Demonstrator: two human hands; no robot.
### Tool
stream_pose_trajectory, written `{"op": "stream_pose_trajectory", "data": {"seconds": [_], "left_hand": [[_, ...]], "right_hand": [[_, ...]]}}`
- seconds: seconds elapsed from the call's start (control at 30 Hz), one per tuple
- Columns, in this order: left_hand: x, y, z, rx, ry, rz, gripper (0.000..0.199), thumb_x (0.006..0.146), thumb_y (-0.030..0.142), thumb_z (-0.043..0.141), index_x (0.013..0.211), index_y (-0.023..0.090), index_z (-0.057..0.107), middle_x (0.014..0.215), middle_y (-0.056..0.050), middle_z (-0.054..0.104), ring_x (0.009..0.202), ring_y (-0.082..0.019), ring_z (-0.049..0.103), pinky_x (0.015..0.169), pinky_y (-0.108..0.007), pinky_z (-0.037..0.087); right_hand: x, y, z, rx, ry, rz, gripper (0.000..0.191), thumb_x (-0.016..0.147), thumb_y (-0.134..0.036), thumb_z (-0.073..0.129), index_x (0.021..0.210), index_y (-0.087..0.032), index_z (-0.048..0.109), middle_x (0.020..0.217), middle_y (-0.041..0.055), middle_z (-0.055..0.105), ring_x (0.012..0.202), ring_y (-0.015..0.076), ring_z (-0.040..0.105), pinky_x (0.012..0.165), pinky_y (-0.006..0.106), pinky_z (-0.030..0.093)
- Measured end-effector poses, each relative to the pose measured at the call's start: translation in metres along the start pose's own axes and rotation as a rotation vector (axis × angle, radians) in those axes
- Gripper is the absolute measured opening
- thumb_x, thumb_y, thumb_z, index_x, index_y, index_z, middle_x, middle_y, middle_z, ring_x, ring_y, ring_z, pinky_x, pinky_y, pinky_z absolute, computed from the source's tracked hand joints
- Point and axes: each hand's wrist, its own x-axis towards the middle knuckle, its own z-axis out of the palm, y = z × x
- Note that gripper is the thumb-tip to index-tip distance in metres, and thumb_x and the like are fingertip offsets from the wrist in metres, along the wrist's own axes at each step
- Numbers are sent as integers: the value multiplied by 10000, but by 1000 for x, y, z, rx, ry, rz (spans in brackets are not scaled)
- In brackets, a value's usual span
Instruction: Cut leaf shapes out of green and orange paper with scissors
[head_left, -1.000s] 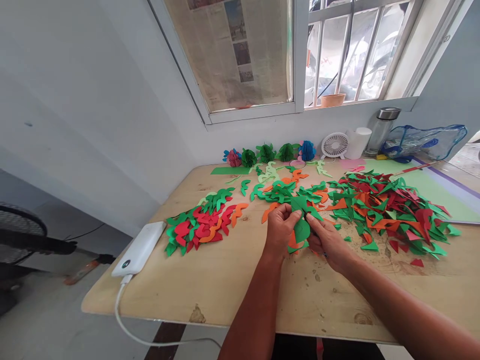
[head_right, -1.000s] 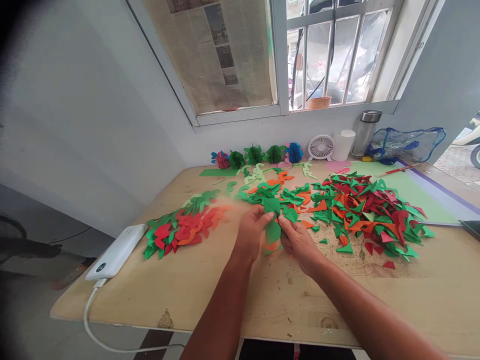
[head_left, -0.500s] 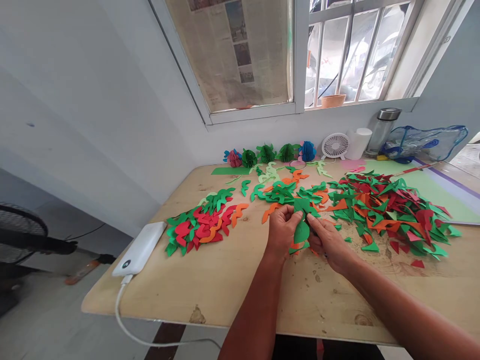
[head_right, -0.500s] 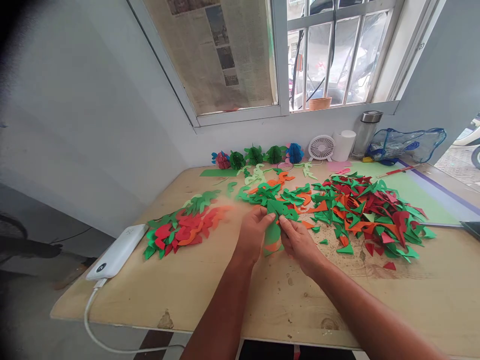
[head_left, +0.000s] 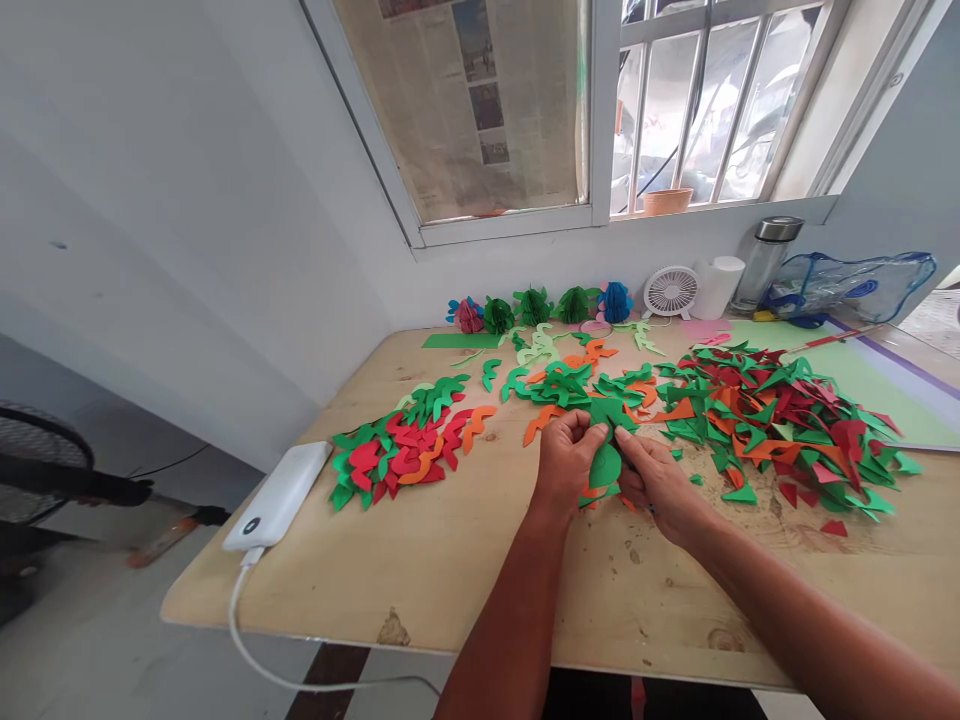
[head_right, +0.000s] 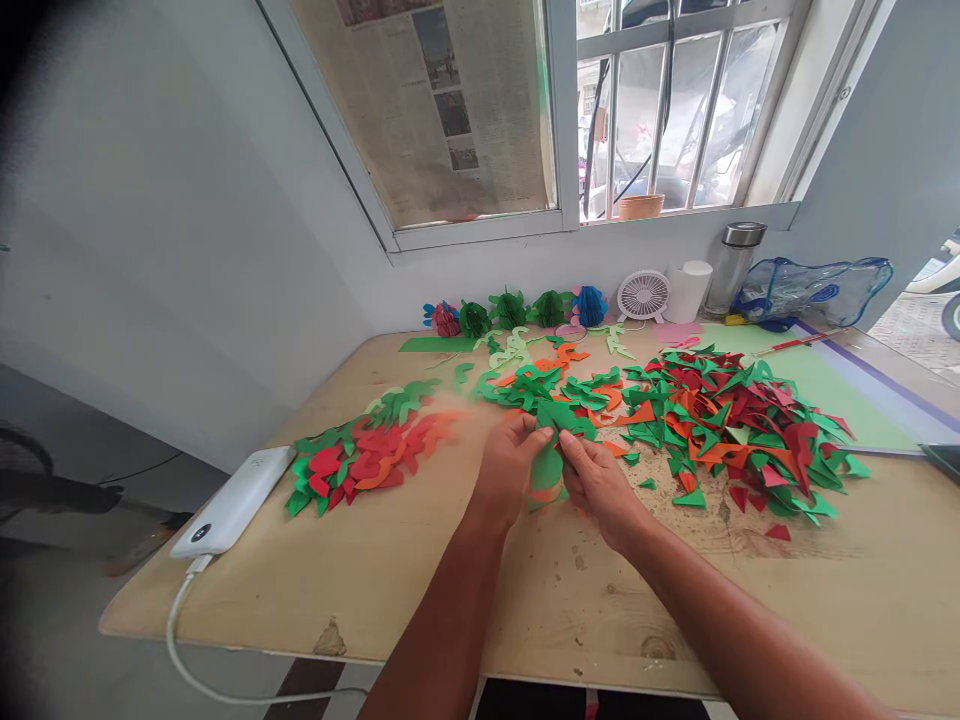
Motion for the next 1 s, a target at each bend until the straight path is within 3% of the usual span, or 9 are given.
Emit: {"op": "stream_pose_trajectory", "data": {"seconds": [0.23,0.43,1.0], "left_hand": [[1,1,0,4,-3,9,227,624,297,701,589,160,523,550,36,493,541,-82,416,546,-215,334],[-1,5,0,-44,60,0,262,610,324,722,591,162,517,565,49,471,548,-74,399,558,-210,335],[2,-4,0,26,9,4,197,645,310,676,644,151,560,585,26,529,552,-84,445,556,-219,345]], "right_hand": [[0,-1,0,-35,11,-3,524,747,-648,627,608,-232,340,466,-111,209,411,60,124,360,207,109],[1,2,-1,-61,-2,6,521,772,-649,597,601,-232,336,457,-105,218,410,64,124,357,209,109],[1,2,-1,-18,10,-7,529,751,-645,628,605,-226,341,477,-109,219,407,52,130,351,187,116]]}}
